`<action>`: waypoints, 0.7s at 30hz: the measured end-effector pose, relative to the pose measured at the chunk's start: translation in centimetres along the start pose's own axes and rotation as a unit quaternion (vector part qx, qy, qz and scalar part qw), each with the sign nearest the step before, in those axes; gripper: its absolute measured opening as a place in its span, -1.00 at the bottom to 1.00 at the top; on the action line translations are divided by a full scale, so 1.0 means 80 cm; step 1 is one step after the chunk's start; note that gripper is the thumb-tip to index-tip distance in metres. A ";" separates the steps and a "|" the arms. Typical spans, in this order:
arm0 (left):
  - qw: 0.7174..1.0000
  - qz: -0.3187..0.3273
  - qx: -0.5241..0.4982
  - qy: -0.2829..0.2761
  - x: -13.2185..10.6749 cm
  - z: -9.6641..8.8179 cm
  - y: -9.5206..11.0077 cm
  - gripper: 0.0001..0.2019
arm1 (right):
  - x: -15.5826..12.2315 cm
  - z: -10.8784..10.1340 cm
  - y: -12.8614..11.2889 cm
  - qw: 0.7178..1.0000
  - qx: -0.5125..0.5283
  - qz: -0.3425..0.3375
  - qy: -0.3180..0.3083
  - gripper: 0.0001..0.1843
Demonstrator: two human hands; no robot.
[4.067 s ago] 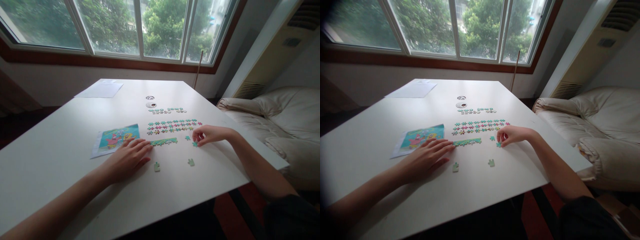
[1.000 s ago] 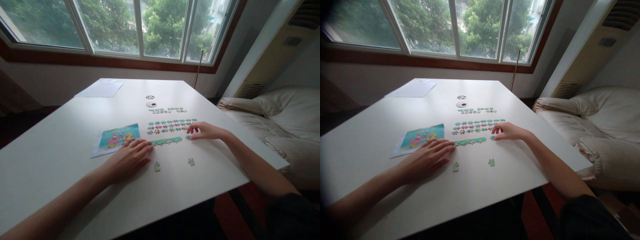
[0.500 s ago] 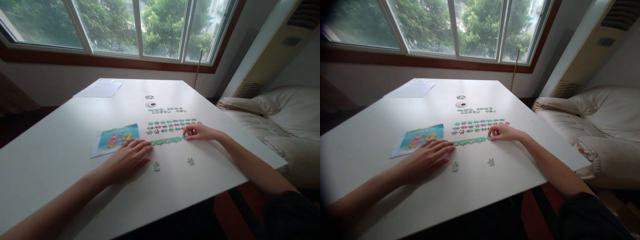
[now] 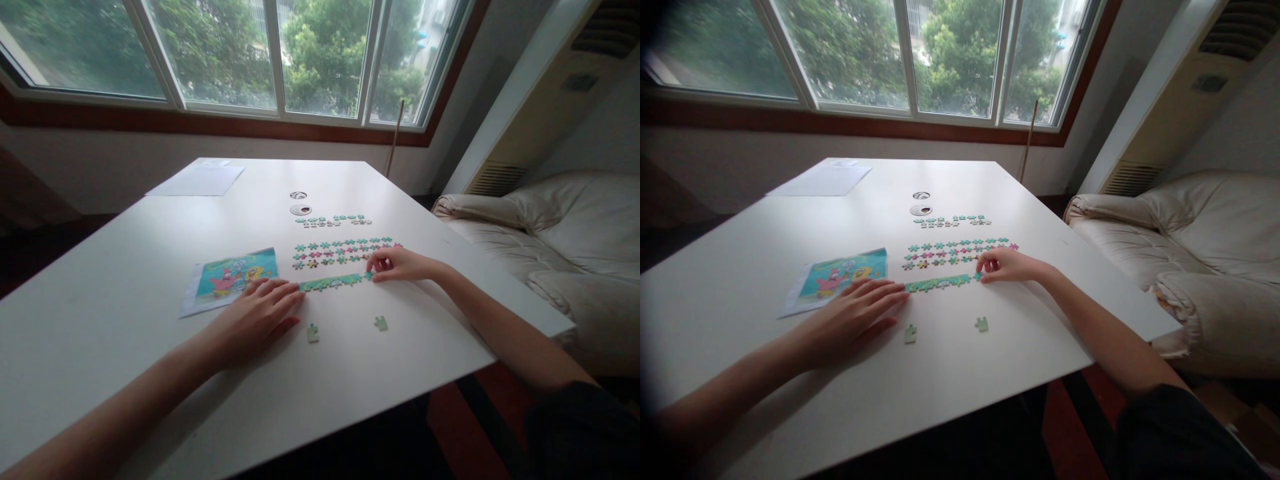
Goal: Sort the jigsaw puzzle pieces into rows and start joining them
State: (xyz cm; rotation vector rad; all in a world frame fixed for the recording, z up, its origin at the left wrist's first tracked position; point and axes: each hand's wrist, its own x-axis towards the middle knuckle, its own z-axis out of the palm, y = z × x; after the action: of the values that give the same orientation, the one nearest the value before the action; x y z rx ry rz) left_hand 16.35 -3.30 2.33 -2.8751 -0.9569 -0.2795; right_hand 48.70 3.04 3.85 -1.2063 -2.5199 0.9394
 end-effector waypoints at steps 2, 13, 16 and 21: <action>1.000 0.001 0.000 0.003 0.000 0.000 0.000 -0.67 | 0.000 0.000 0.000 1.000 0.005 0.000 -0.002 -0.67; 1.000 -0.001 0.005 -0.002 0.001 -0.003 0.000 -0.67 | 0.003 -0.011 0.009 0.999 -0.025 -0.011 0.032 -0.68; 1.000 -0.004 0.005 -0.004 0.000 -0.004 0.000 -0.67 | 0.018 -0.026 0.016 0.997 -0.063 -0.016 0.043 -0.71; 1.000 -0.007 0.000 -0.009 -0.002 -0.004 -0.002 -0.67 | 0.063 -0.063 0.031 0.987 -0.150 -0.011 0.049 -0.75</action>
State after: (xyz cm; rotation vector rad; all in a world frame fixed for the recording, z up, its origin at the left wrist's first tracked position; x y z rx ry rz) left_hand 16.08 -3.28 2.63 -2.8769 -0.9795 -0.2546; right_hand 49.15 10.29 5.74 -1.2654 -2.6551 0.4919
